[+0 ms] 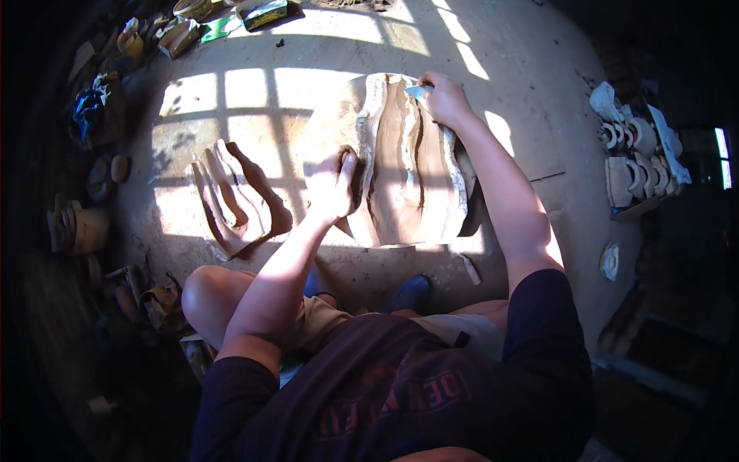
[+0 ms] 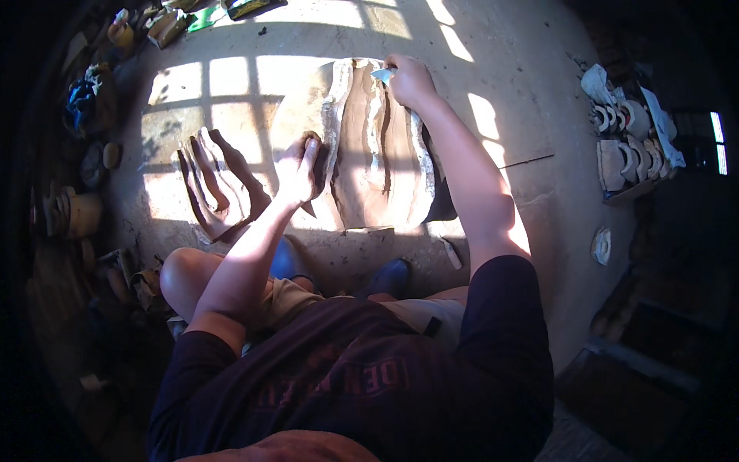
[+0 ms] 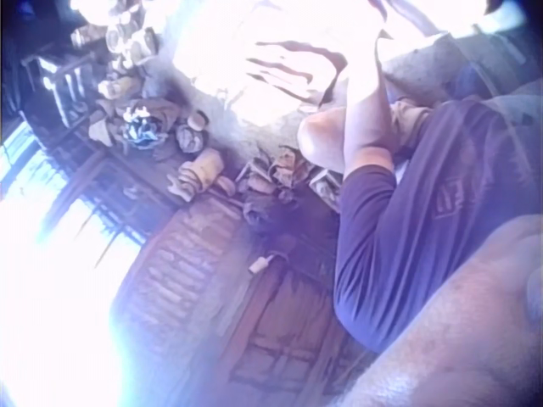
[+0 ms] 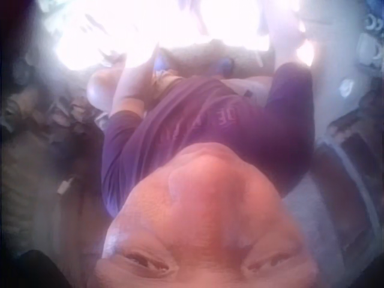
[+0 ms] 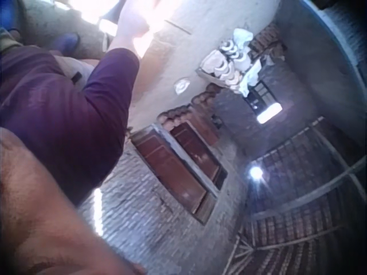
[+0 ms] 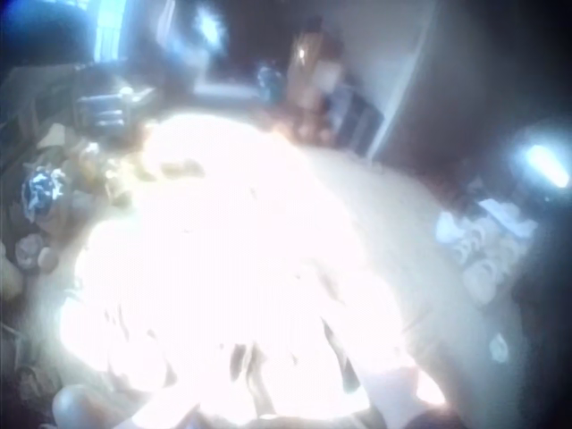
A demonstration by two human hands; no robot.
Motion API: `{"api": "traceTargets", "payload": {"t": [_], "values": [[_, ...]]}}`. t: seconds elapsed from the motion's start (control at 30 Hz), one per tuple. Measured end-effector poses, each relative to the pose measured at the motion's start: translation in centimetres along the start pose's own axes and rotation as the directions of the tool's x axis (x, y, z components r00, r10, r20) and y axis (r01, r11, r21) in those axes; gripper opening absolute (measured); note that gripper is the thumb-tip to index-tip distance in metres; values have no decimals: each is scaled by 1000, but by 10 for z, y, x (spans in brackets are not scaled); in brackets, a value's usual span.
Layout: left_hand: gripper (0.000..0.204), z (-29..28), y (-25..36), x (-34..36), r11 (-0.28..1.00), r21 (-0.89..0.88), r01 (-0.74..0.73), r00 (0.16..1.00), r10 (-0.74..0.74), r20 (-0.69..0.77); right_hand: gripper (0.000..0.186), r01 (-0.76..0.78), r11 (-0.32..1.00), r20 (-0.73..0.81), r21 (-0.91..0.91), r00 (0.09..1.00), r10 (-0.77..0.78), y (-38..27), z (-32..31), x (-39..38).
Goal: The person applies a liquid clay slip to the interior surface of a hollow clay piece within a two-part mold by hand and using a tool.
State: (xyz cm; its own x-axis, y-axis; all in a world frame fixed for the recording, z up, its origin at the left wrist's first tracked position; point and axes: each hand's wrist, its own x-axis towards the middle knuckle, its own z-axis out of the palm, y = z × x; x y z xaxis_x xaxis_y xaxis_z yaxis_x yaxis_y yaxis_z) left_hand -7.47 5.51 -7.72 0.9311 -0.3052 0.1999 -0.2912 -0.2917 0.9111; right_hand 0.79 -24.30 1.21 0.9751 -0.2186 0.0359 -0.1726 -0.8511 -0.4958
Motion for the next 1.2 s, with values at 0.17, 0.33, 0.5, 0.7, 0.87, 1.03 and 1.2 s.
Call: {"api": "traceTargets", "payload": {"t": [0.17,0.33,0.5,0.7,0.87,1.03,1.2], "values": [[28,1,-4,-1,997,82,2,1000,-3,17,32,-28,995,82,92,996,20,-3,-1,-12],[33,1,-19,-3,845,349,-406,900,435,-6,22,-73,993,93,94,994,64,0,-1,-26],[32,2,-13,-3,872,328,-365,924,382,12,25,9,996,-9,83,1000,-8,16,5,-36],[23,-10,3,-1,977,159,-143,990,140,30,31,34,995,-16,97,999,-32,0,2,-50],[25,-5,0,-1,970,183,-157,988,156,16,34,26,992,-49,120,999,-20,4,3,-67],[26,-3,-2,2,994,112,-18,998,10,66,28,62,994,-85,91,995,-54,18,10,-80],[27,-5,-4,1,977,178,-120,992,110,65,27,115,986,-101,125,990,-102,12,12,-99]]}}
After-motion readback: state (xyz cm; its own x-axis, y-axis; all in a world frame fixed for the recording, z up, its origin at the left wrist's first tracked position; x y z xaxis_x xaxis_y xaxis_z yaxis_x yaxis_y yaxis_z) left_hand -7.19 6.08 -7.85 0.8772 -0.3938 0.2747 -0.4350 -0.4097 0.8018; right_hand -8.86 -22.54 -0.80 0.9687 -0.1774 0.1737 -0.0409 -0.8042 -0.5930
